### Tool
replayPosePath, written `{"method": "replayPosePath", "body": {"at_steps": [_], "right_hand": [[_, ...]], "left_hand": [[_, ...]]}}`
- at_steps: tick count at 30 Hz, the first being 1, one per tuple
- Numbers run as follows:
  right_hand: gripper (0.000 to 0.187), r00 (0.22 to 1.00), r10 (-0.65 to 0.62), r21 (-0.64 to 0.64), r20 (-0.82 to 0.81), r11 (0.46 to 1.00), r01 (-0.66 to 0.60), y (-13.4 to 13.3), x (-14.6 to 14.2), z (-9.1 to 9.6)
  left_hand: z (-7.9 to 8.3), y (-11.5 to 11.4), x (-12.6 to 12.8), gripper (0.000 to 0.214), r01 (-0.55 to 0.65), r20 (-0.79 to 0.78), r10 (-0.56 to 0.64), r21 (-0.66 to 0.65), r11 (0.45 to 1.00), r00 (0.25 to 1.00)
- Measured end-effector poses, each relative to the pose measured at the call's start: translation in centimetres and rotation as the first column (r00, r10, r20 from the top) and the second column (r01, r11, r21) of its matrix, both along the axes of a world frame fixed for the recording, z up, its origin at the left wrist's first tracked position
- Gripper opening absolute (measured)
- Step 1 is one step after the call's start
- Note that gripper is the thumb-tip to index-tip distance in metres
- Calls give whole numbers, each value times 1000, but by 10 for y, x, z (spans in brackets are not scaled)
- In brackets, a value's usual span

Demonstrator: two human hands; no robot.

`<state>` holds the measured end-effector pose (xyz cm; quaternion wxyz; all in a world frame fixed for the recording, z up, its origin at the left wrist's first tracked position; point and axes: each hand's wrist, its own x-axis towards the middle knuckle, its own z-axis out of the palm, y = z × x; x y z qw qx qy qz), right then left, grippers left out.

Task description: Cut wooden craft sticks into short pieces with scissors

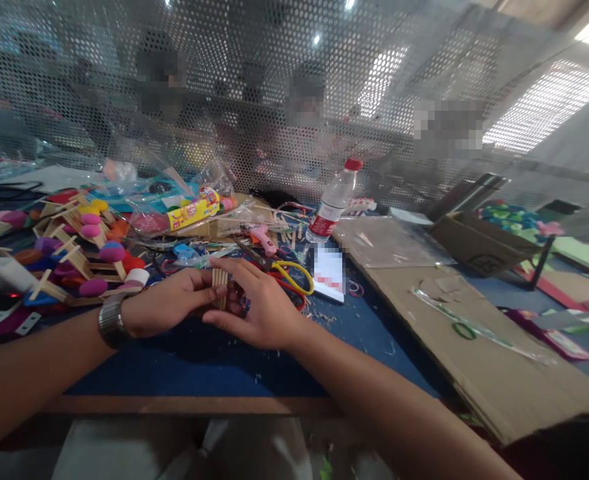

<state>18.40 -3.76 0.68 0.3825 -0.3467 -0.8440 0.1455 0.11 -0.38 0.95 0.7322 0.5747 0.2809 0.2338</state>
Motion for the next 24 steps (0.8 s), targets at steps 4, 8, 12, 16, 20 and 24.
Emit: {"method": "replayPosePath", "body": {"at_steps": [4, 8, 12, 16, 20, 24], "right_hand": [[32, 990, -86, 22, -112, 996, 89, 2, 1, -3], [19, 988, -84, 52, -129, 994, 92, 5, 2, -5], [13, 988, -44, 44, -151, 998, 51, 6, 3, -4], [8, 990, -34, 45, -134, 998, 41, 4, 4, -2], [5, 990, 32, 86, -137, 996, -20, 2, 4, -1], [7, 990, 82, 95, -113, 993, -72, 0, 4, 1]], "left_hand": [[-2, -2, 1, 35, 14, -40, -11, 77, 997, 999], [-5, -4, 1, 22, 32, -120, 5, 307, 951, 993], [-5, -6, -1, 18, 86, -218, 19, 462, 882, 976], [0, -7, -3, 21, 141, -275, 35, 591, 794, 961], [5, -6, -7, 28, 206, -368, 91, 691, 693, 925], [9, -5, -8, 27, 187, -349, 197, 806, 561, 916]]}}
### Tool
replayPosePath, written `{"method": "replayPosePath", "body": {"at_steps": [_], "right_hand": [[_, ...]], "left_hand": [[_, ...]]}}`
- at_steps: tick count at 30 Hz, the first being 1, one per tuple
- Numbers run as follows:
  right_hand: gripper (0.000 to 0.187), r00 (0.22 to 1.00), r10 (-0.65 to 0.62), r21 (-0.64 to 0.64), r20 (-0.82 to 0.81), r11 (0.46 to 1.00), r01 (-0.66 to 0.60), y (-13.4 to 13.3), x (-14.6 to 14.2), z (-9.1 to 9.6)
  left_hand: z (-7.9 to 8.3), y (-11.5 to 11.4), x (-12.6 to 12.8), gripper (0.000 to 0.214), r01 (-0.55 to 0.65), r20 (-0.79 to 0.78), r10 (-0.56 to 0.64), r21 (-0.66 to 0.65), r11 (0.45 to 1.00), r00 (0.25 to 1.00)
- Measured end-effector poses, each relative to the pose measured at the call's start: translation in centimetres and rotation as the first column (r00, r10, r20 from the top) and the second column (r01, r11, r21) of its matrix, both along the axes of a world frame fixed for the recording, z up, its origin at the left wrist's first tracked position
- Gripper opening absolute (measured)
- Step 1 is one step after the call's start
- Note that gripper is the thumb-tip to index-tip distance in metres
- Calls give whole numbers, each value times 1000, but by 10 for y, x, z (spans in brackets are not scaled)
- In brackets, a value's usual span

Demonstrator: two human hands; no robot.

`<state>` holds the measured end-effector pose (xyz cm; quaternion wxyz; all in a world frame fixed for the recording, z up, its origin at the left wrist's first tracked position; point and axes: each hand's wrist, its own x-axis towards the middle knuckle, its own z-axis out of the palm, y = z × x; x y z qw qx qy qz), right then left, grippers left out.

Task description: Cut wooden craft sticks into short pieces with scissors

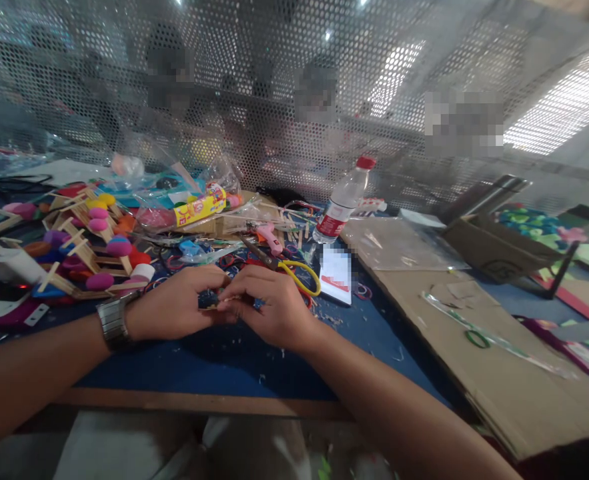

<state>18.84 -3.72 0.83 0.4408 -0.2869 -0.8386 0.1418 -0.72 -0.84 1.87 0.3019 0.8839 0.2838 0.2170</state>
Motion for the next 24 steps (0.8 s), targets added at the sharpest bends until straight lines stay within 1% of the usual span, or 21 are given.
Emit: {"method": "replayPosePath", "body": {"at_steps": [2, 3, 5, 7, 9, 11, 13, 18, 24], "right_hand": [[8, 999, 30, -17, 34, 999, -29, 0, 0, 2], [8, 998, 42, -26, 51, 999, -41, 0, 1, 2], [8, 995, 60, -51, 80, 997, -56, 1, 1, 2], [8, 992, 78, -72, 100, 995, -71, 1, 1, 1], [6, 986, 107, -100, 125, 990, -95, 2, 1, -2], [5, 979, 143, -132, 146, 983, -124, 2, 1, -4], [4, 973, 166, -156, 162, 978, -141, 3, 1, -5], [8, 972, 144, -144, 185, 982, -119, 5, 3, -6], [6, 969, 137, -118, 208, 986, -114, 5, 5, -4]], "left_hand": [[1, 0, 0, 29, 9, 2, -9, 42, 999, 1000], [1, 0, 1, 29, 12, -1, -12, 31, 999, 1000], [1, 0, 0, 33, 8, 7, -8, -41, 999, 1000], [1, 1, -1, 46, 10, 42, -5, -125, 992, 999], [2, 1, -3, 58, 39, 64, -28, -175, 984, 998], [3, 2, -5, 68, 95, 9, -95, -199, 975, 995], [3, 2, -5, 71, 111, -36, -122, -212, 971, 992], [2, 0, -3, 73, 59, -38, -68, -212, 975, 997], [3, 1, -2, 76, 7, -71, -24, -230, 973, 997]]}}
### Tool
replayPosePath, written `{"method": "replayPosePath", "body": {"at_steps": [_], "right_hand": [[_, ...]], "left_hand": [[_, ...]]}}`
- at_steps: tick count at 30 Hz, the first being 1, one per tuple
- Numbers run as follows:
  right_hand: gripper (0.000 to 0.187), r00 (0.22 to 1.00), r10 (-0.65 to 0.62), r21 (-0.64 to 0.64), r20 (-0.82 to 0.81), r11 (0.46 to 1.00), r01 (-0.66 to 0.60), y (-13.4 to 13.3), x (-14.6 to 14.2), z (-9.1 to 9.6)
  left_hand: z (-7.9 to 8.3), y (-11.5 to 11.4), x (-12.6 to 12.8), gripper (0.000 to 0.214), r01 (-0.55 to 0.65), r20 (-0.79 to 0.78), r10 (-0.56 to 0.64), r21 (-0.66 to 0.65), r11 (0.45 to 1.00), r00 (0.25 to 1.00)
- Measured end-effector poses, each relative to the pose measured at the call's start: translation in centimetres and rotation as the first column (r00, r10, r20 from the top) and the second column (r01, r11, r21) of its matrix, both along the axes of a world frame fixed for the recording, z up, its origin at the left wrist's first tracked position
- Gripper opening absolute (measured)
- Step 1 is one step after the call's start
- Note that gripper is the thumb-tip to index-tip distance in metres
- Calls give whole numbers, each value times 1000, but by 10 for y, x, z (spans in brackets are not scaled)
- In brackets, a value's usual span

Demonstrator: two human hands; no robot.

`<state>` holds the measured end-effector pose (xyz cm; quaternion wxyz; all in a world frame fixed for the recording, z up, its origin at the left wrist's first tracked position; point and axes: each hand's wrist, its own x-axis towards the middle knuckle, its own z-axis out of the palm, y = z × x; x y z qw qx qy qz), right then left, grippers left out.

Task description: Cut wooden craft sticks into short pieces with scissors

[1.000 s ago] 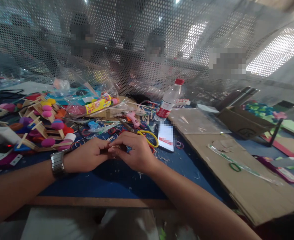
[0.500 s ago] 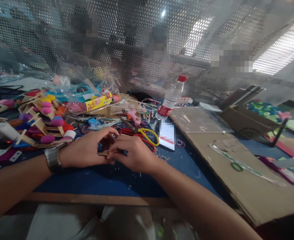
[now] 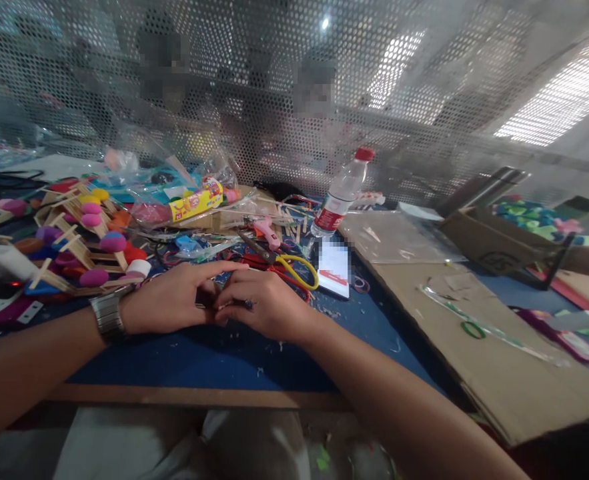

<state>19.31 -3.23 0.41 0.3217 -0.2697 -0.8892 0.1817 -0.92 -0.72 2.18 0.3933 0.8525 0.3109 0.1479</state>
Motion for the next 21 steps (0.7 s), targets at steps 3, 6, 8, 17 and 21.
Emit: {"method": "replayPosePath", "body": {"at_steps": [3, 6, 8, 17, 21], "right_hand": [[6, 1000, 11, 10, 12, 1000, -11, -1, 0, 2], [7, 1000, 7, 23, 24, 1000, -8, -1, 0, 3], [7, 1000, -1, 41, 12, 999, 0, -2, 0, 2], [9, 999, -37, 23, 14, 999, 37, -2, 2, 2], [15, 999, -51, -7, 13, 999, 51, -2, 4, 2]], "left_hand": [[1, 0, 0, 75, 23, 20, -23, -7, 1000, 1000], [2, 0, 1, 75, 36, 50, -35, -15, 999, 998], [1, 0, 1, 74, 34, 65, -32, -29, 999, 997], [-2, 2, 1, 70, -3, 89, 9, -60, 998, 996], [-4, 3, 0, 69, -3, 81, 10, -91, 996, 997]]}}
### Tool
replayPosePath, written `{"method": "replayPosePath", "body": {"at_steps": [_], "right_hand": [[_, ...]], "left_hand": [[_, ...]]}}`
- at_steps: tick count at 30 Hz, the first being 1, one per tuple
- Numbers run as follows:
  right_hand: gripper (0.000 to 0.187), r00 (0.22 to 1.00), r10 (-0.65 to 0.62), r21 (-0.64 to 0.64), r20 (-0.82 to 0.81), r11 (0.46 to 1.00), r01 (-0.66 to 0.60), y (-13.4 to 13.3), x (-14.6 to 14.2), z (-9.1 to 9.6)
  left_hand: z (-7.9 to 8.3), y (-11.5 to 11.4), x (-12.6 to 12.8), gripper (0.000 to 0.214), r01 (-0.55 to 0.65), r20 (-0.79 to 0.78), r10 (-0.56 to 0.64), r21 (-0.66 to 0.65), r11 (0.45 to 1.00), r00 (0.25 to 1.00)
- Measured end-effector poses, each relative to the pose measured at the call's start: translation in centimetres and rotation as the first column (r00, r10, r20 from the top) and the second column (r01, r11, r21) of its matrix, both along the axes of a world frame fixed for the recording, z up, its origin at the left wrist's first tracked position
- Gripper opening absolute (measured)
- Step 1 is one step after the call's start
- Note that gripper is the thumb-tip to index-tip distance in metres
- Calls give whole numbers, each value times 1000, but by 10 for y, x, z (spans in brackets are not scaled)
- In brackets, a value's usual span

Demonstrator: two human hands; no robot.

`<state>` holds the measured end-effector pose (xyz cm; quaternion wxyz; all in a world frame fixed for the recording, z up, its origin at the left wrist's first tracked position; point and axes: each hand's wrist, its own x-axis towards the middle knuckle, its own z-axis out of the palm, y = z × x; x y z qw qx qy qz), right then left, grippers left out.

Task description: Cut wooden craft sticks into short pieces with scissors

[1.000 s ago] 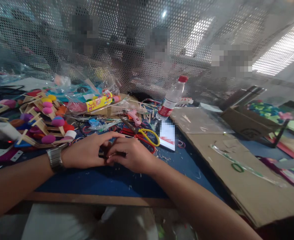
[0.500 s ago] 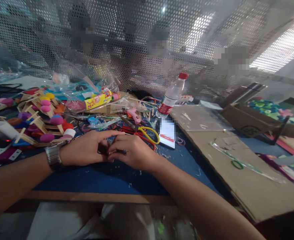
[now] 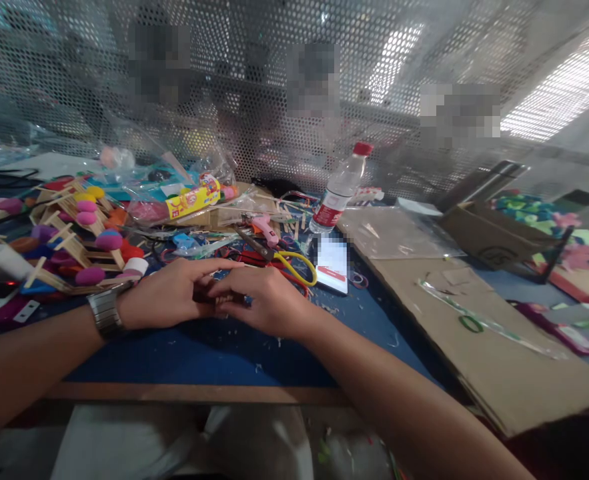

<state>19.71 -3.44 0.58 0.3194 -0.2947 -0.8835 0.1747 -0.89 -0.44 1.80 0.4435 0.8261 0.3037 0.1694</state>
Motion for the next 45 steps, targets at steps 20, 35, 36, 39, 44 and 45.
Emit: {"method": "replayPosePath", "body": {"at_steps": [20, 35, 36, 39, 44, 45], "right_hand": [[17, 998, -45, -20, 47, 999, 46, -2, -3, 0], [11, 949, -292, -562, -120, 808, 177, -7, -15, -6], [10, 948, -299, -552, -111, 812, 192, -7, -15, -6], [11, 951, -304, -419, -57, 872, 253, -8, -14, -4], [15, 970, -242, -242, -19, 942, 230, -9, -12, 2], [14, 975, -221, -228, -13, 950, 213, -9, -12, 3]], "left_hand": [[0, -5, 1, 73, -27, -76, 37, 135, 991, 996], [1, -10, 2, 84, -60, -143, 93, 222, 973, 985], [1, -9, 2, 83, -59, -141, 91, 217, 974, 986], [2, -8, 2, 80, -63, -138, 90, 187, 980, 986], [3, -10, 3, 74, -79, -168, 116, 211, 974, 979], [3, -10, 3, 73, -80, -174, 120, 219, 972, 977]]}}
